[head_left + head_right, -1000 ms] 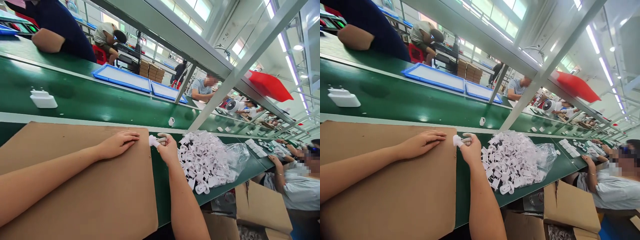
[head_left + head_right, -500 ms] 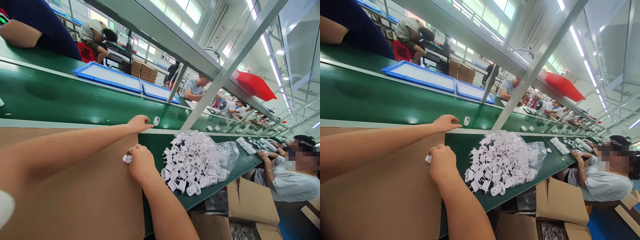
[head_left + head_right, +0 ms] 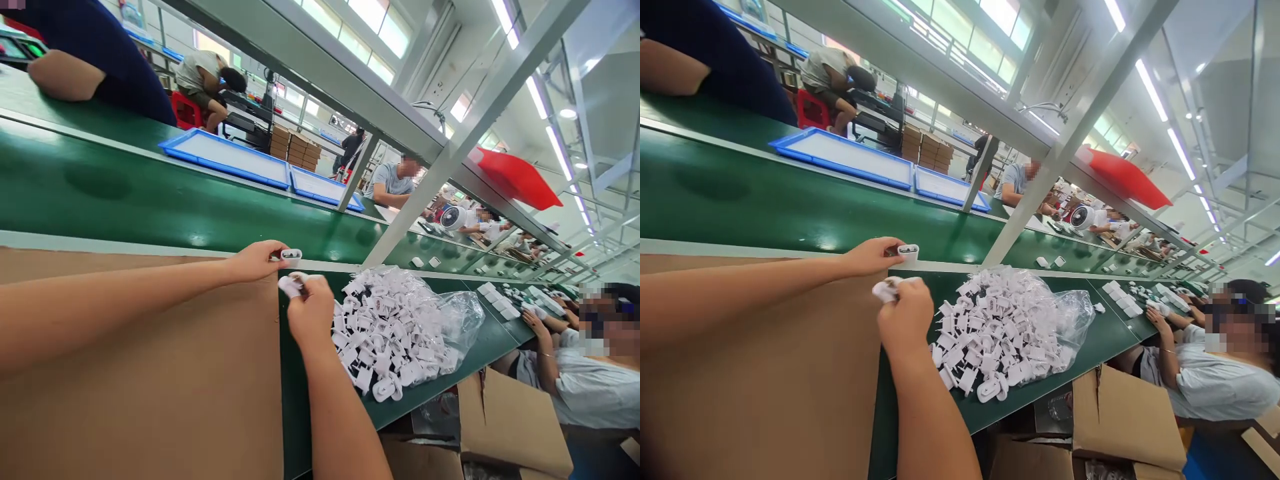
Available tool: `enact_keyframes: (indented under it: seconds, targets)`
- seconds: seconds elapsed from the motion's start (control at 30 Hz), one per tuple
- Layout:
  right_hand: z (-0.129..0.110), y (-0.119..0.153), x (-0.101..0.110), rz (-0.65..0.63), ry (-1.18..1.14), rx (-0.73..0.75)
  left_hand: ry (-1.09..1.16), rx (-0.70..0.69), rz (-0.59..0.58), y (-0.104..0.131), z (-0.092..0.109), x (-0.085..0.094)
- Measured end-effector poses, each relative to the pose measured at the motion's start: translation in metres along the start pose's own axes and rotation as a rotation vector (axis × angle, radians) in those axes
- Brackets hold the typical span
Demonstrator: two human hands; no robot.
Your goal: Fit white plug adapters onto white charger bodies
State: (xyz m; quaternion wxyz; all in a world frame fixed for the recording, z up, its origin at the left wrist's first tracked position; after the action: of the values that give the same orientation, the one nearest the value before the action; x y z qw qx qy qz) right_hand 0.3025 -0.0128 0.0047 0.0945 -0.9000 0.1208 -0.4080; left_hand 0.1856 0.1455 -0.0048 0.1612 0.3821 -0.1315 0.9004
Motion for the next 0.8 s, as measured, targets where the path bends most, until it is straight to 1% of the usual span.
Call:
enact_keyframes:
  seconds: [0.03, 0.07, 0.1, 0.13, 0.2, 0.23, 0.3, 0.37, 0.43, 0.47, 0.53, 0.6, 0.63, 0.7, 0.8]
  targets:
    - [0.004, -0.004, 0.003, 0.08, -0.104, -0.033, 0.024, -0.038, -0.026, 0.022, -0.006, 0.007]
    - [0.008, -0.007, 0.005, 0.133, -0.226, -0.072, 0.05, -0.1, -0.058, 0.046, -0.012, 0.013]
    - [0.011, -0.009, 0.006, 0.145, -0.357, -0.12, 0.066, -0.153, -0.081, 0.07, -0.017, 0.018]
    - [0.012, -0.01, 0.004, 0.12, -0.483, -0.17, 0.078, -0.191, -0.096, 0.094, -0.021, 0.022]
    - [0.012, -0.01, -0.002, 0.004, -0.672, -0.254, 0.081, -0.209, -0.132, 0.136, -0.029, 0.025]
    - [0.009, -0.008, -0.005, -0.061, -0.725, -0.278, 0.082, -0.203, -0.144, 0.152, -0.031, 0.024]
    - [0.004, -0.003, -0.012, -0.149, -0.762, -0.294, 0.1, -0.184, -0.138, 0.173, -0.036, 0.019]
    - [-0.002, 0.004, -0.017, -0.166, -0.748, -0.274, 0.142, -0.171, -0.075, 0.182, -0.041, 0.015]
    - [-0.008, 0.011, -0.021, -0.143, -0.658, -0.179, 0.197, -0.174, -0.02, 0.183, -0.045, 0.01]
    - [-0.011, 0.014, -0.021, -0.129, -0.577, -0.09, 0.222, -0.184, -0.011, 0.181, -0.046, 0.008]
    - [-0.02, 0.021, -0.02, -0.105, -0.373, 0.14, 0.258, -0.213, -0.021, 0.178, -0.048, 0.006]
    - [-0.027, 0.028, -0.019, -0.1, -0.184, 0.36, 0.277, -0.236, -0.032, 0.176, -0.049, 0.006]
    - [-0.029, 0.03, -0.019, -0.105, -0.113, 0.443, 0.28, -0.244, -0.033, 0.175, -0.049, 0.006]
    - [-0.032, 0.032, -0.019, -0.119, -0.018, 0.538, 0.284, -0.253, -0.031, 0.175, -0.05, 0.008]
    - [-0.032, 0.03, -0.021, -0.125, 0.04, 0.588, 0.286, -0.259, -0.033, 0.175, -0.051, 0.007]
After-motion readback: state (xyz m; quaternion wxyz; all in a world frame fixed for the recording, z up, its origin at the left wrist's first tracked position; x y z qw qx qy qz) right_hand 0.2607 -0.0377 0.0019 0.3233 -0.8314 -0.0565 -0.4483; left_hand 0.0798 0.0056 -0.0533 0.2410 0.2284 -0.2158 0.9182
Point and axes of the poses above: each hand's wrist, its own y-axis away from the middle knuckle, its own x-axis out of the back of the hand, z = x × y, the point moved 3 cm from there along -y, towards the middle knuckle
